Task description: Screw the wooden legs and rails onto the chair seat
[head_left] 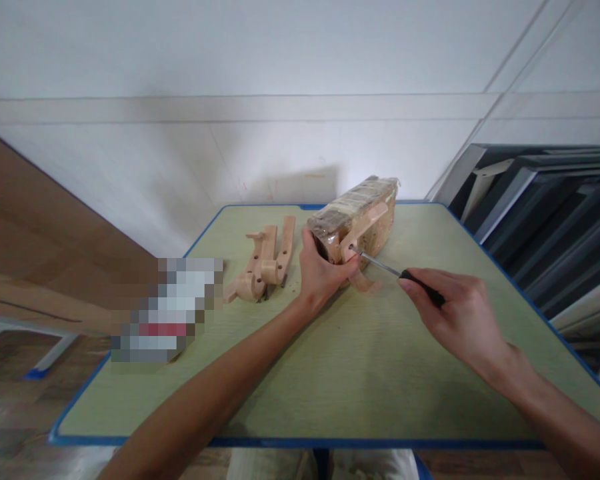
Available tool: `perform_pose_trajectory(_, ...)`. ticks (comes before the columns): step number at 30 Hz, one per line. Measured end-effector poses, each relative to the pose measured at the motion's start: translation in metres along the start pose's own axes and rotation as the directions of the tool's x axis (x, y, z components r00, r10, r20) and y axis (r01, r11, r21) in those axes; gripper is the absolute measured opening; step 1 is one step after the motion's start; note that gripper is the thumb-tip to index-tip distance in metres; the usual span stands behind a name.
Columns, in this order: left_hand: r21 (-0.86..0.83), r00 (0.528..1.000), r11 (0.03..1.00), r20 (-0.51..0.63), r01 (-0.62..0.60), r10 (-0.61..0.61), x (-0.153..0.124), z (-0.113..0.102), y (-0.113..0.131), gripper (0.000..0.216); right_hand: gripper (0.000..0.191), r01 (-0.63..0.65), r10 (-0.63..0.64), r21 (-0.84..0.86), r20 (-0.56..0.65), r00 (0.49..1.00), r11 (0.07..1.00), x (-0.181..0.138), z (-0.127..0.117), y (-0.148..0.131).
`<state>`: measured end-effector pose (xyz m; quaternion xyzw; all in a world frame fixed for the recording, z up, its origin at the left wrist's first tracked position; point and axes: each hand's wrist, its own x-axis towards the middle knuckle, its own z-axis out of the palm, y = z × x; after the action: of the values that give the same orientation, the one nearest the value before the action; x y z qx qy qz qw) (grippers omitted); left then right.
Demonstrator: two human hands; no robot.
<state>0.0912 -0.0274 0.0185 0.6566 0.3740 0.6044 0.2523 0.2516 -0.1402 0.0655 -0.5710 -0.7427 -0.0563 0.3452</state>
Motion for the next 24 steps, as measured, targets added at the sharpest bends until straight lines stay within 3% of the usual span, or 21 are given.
perform_pose_trajectory(24, 0.028, 1.000, 1.000, 0.000, 0.003, -0.002, -0.0002, 0.0005, 0.0004, 0.057, 0.018, -0.011, 0.010, 0.003, 0.012, 1.000, 1.000, 0.0010, 0.0000, -0.0001)
